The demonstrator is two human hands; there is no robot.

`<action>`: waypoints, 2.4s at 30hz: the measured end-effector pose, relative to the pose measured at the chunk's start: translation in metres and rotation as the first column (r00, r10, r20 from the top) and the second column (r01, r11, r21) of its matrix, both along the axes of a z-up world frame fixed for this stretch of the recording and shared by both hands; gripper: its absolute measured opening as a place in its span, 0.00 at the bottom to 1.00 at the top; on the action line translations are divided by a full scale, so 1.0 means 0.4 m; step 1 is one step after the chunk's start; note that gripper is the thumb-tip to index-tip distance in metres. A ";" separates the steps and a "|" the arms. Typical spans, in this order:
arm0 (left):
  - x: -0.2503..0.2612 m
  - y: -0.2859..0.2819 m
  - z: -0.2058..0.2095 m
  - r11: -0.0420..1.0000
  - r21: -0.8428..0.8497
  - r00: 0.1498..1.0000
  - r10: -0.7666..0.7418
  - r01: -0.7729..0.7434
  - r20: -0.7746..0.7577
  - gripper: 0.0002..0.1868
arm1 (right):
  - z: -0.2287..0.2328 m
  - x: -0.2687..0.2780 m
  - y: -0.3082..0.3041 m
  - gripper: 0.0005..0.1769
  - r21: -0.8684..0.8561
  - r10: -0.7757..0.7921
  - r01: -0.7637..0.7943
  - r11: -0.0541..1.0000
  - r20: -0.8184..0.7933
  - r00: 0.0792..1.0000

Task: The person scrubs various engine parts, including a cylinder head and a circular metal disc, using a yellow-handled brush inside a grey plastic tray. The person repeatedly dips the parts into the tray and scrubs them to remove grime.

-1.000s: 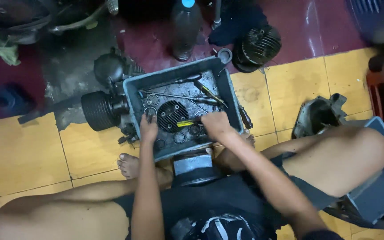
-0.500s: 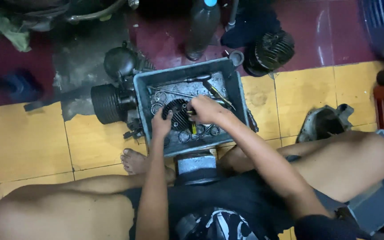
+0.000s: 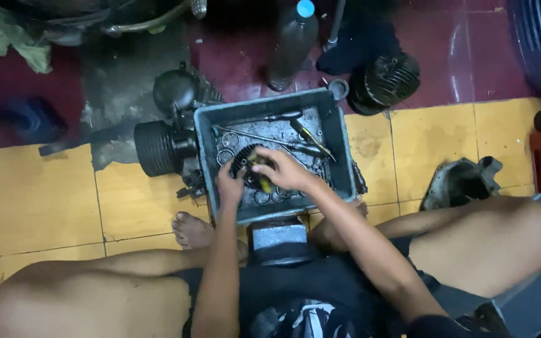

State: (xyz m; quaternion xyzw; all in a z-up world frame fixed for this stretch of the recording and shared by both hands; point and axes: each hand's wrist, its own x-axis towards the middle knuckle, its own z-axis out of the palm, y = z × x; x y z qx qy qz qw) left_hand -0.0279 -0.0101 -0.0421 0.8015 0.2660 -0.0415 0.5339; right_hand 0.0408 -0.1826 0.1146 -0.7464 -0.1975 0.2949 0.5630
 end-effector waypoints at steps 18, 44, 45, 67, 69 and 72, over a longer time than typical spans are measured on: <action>0.031 0.007 0.064 0.997 -0.073 0.997 -0.001 -0.004 -0.074 0.13 | -0.106 -0.032 -0.011 0.20 -0.110 -0.044 0.048 0.993 0.037 0.998; -0.001 0.020 -0.016 0.982 -0.190 0.974 -0.053 0.011 -0.221 0.25 | -0.160 -0.014 0.100 0.21 0.074 -0.186 0.176 0.982 0.156 0.970; -0.008 0.020 -0.026 0.983 -0.185 0.971 -0.033 -0.012 -0.236 0.25 | -0.199 -0.005 0.096 0.19 0.078 -0.163 0.153 0.985 0.145 0.976; 0.026 0.016 0.217 0.929 -0.319 0.896 0.027 -0.187 -0.444 0.48 | -0.121 -0.066 0.122 0.24 0.047 -0.257 0.253 0.966 0.174 0.951; 0.015 0.022 0.193 0.921 -0.336 0.885 0.022 -0.199 -0.465 0.47 | -0.127 -0.102 0.107 0.28 -0.083 -0.058 0.053 0.995 -0.053 0.997; 0.008 0.009 0.268 0.918 -0.342 0.873 0.010 -0.201 -0.487 0.48 | -0.123 -0.091 0.142 0.18 0.079 -0.227 0.216 0.973 0.184 0.956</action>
